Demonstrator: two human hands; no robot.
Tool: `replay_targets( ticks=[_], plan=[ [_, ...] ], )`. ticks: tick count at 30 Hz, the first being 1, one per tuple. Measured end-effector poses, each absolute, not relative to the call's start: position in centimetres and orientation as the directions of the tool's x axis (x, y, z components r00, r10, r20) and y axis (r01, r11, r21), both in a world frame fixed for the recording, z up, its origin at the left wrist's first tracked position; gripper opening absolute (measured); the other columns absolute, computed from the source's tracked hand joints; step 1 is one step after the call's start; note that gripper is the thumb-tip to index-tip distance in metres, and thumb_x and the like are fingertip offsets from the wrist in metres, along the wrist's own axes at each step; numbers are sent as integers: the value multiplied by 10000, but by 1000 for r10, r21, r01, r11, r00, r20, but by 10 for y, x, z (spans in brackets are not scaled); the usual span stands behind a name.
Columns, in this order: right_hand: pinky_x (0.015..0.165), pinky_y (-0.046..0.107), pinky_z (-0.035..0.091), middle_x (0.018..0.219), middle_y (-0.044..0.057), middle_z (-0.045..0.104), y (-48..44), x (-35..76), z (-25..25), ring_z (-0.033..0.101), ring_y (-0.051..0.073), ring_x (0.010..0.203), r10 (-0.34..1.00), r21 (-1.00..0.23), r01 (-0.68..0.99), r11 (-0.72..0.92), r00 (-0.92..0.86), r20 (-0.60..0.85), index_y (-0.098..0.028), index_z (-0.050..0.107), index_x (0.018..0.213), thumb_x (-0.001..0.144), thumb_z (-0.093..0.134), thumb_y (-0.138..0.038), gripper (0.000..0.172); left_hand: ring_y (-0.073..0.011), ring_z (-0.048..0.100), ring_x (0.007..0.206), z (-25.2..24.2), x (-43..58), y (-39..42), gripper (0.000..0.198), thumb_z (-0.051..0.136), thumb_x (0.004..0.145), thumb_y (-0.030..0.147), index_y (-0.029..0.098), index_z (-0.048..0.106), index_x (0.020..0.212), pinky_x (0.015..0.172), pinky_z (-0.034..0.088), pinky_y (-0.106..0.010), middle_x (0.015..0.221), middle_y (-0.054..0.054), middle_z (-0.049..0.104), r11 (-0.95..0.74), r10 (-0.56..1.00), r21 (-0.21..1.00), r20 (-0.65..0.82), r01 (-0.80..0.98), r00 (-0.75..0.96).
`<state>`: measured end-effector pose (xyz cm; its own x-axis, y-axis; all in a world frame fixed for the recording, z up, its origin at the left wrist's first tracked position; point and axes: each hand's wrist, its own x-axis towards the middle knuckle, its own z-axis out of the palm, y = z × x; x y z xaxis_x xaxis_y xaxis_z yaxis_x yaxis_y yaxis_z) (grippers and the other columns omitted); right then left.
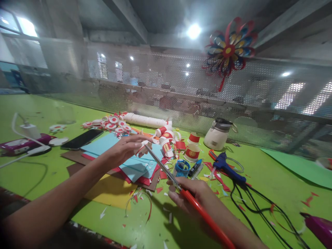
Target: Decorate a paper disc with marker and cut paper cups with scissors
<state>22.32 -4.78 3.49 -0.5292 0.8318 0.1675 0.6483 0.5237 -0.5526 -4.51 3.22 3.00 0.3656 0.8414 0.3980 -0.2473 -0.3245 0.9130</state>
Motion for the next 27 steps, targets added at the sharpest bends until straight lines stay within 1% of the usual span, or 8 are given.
replay_targets(
  ticks=[2, 4, 7, 9, 13, 20, 24, 27],
  plan=[
    [605, 263, 517, 768, 45, 660, -52, 227, 39, 608, 183, 691, 863, -578, 659, 482, -471, 183, -228, 698, 892, 892, 524, -465, 293, -130, 492, 663, 30, -46, 33, 333, 628, 767, 273, 94, 710, 1036, 585, 355, -278, 756, -65, 570, -322, 828, 907, 409, -271, 383],
    [675, 278, 555, 882, 49, 693, -56, 229, 45, 646, 206, 792, 892, -600, 681, 420, -431, 135, -266, 700, 960, 886, 523, -506, 307, -119, 478, 640, 29, -46, 33, 322, 627, 773, 265, 99, 716, 1034, 585, 354, -274, 728, -51, 561, -315, 820, 904, 412, -289, 397],
    [613, 271, 550, 744, 24, 650, -59, 230, 53, 623, 186, 690, 881, -625, 676, 390, -471, 41, -258, 664, 785, 910, 457, -540, 371, -107, 468, 621, 29, -47, 34, 317, 622, 784, 259, 106, 718, 1045, 585, 356, -267, 717, -43, 564, -298, 828, 914, 392, -277, 401],
    [578, 262, 533, 670, 13, 601, -59, 228, 55, 592, 171, 633, 880, -622, 678, 391, -473, 37, -236, 604, 684, 911, 438, -554, 424, -105, 468, 617, 29, -47, 33, 317, 625, 781, 260, 109, 721, 1042, 581, 355, -265, 717, -41, 566, -294, 833, 917, 384, -271, 399],
    [618, 257, 534, 723, 19, 626, -59, 224, 51, 606, 168, 664, 880, -600, 677, 427, -463, 104, -232, 636, 768, 901, 461, -529, 370, -111, 476, 630, 29, -47, 33, 336, 632, 775, 278, 101, 721, 1046, 575, 352, -268, 728, -48, 563, -299, 829, 913, 393, -279, 398],
    [473, 229, 405, 589, 6, 580, -48, 216, 30, 513, 131, 515, 833, -477, 689, 546, -509, 218, -191, 662, 747, 898, 462, -345, 294, -148, 536, 712, 30, -45, 32, 344, 648, 759, 296, 97, 709, 1034, 605, 371, -286, 842, -98, 620, -297, 853, 920, 376, -256, 361],
    [517, 247, 455, 646, 33, 649, -47, 212, 20, 583, 155, 558, 836, -492, 677, 548, -462, 296, -178, 685, 765, 898, 471, -342, 301, -150, 550, 725, 30, -43, 30, 331, 648, 766, 289, 105, 705, 1034, 622, 375, -290, 870, -101, 627, -301, 854, 918, 380, -258, 356],
    [525, 245, 472, 664, 38, 673, -49, 211, 20, 595, 153, 551, 843, -513, 669, 537, -452, 292, -168, 705, 836, 899, 478, -337, 290, -154, 553, 740, 28, -43, 31, 323, 653, 772, 297, 113, 709, 1031, 631, 379, -293, 900, -109, 631, -302, 849, 918, 381, -257, 365]
  ],
)
